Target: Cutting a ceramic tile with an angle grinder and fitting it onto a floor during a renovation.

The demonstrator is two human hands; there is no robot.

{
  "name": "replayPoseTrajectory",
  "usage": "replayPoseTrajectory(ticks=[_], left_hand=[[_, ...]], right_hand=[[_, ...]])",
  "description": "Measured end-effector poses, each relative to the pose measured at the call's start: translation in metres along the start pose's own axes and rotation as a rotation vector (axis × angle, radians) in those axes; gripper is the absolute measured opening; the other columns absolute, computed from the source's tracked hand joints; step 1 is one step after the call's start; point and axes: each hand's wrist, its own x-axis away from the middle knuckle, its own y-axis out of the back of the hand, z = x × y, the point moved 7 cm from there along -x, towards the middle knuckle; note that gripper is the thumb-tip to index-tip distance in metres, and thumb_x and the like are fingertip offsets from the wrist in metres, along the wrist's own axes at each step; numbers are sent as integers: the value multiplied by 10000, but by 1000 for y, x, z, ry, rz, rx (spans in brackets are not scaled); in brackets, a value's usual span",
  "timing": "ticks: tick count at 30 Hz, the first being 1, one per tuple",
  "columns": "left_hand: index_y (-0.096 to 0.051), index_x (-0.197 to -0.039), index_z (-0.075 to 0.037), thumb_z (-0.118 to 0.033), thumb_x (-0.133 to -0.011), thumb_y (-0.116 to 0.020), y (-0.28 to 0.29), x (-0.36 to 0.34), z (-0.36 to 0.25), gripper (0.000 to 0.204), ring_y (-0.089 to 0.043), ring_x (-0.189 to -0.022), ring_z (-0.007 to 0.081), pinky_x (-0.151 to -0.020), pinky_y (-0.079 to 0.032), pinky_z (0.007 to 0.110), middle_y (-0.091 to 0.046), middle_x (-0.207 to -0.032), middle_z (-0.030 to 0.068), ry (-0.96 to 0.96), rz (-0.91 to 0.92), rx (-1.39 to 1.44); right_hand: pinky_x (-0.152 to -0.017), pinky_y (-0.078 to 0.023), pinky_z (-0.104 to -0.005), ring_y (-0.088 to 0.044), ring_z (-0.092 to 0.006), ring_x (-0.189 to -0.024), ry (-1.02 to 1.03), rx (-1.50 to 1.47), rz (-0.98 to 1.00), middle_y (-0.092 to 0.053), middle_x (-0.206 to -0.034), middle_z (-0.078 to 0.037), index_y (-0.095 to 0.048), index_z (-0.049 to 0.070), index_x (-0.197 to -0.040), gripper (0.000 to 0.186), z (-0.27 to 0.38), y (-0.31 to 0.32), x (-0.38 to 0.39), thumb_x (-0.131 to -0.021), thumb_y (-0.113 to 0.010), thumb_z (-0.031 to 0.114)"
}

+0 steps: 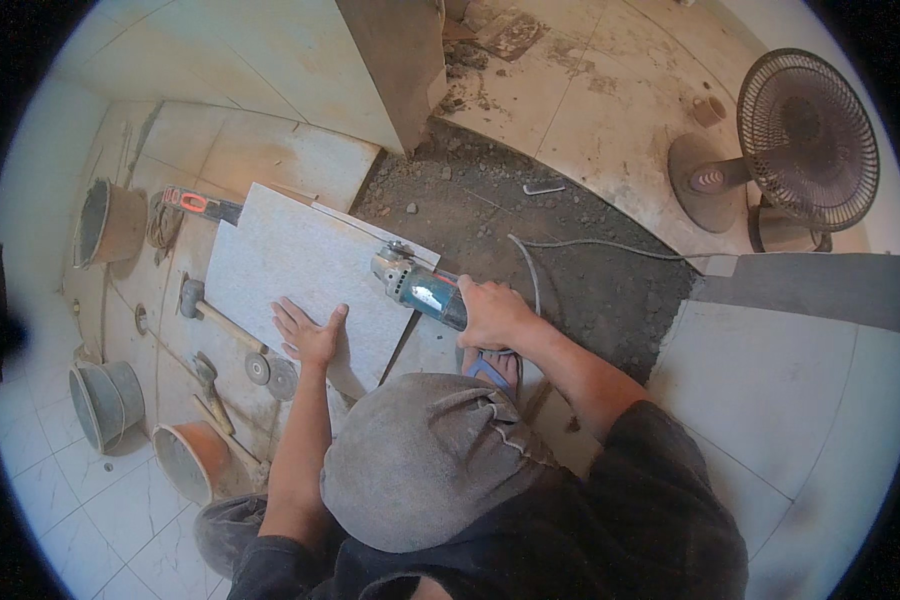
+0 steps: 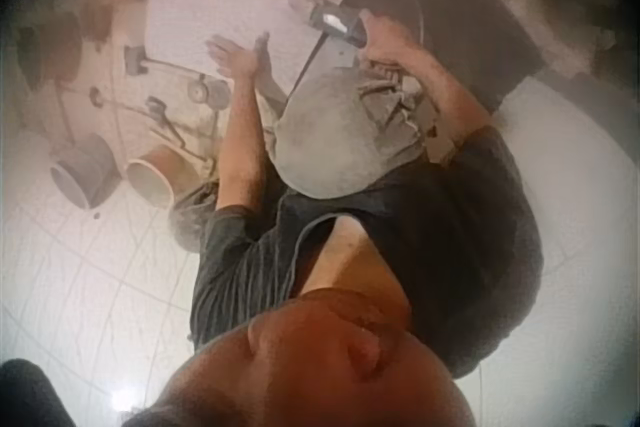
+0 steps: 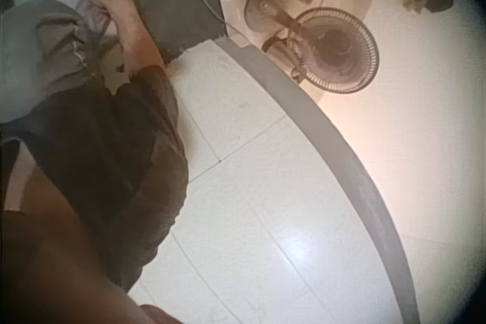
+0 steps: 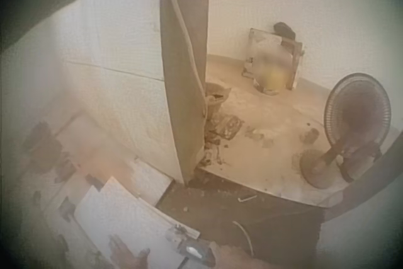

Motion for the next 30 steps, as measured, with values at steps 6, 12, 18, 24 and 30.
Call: replayPoseTrajectory(ticks=[6, 12, 18, 24, 30], left_hand=[[1, -1633, -86, -782, -647, -747, 3, 2, -1, 1420, 48, -1562, 383, -1185, -21, 667, 61, -1704, 158, 30, 55, 71], [-3, -1633, -87, -788, -640, -747, 5, 2, -1, 1425, 48, -1561, 384, -1183, -28, 672, 62, -1704, 156, 34, 55, 65], [-8, -1633, -89, -804, -632, -740, 4, 1, 0, 1432, 45, -1562, 385, -1180, -37, 680, 63, -1704, 154, 28, 48, 59], [-14, -1634, -92, -806, -636, -738, 1, 0, 1, 1425, 44, -1561, 387, -1172, -30, 691, 57, -1704, 156, 28, 48, 58], [-19, -1635, -94, -805, -639, -737, 0, -2, 2, 1419, 43, -1561, 388, -1169, -30, 696, 58, -1703, 157, 17, 33, 63]], right_hand=[[-912, -534, -530, -670, -469, -1026, 25, -20, -2, -687, -1037, -288, -510, -7, -1174, 695, -3, -4, -1, -624, -829, 274], [-914, -533, -524, -659, -462, -1055, 7, -15, 11, -681, -1052, -288, -508, -9, -1190, 710, -3, -1, 4, -622, -827, 272], [-903, -538, -520, -667, -457, -1035, 1, -4, -5, -684, -1030, -278, -508, -12, -1179, 703, -7, -1, 7, -618, -828, 267], [-902, -540, -516, -669, -460, -1029, 15, 0, 0, -685, -1028, -277, -502, -12, -1174, 700, -11, -2, 8, -625, -830, 274], [-892, -542, -527, -675, -461, -1011, 9, 3, -9, -688, -1015, -277, -494, -13, -1172, 714, -14, -5, 9, -618, -841, 274]])
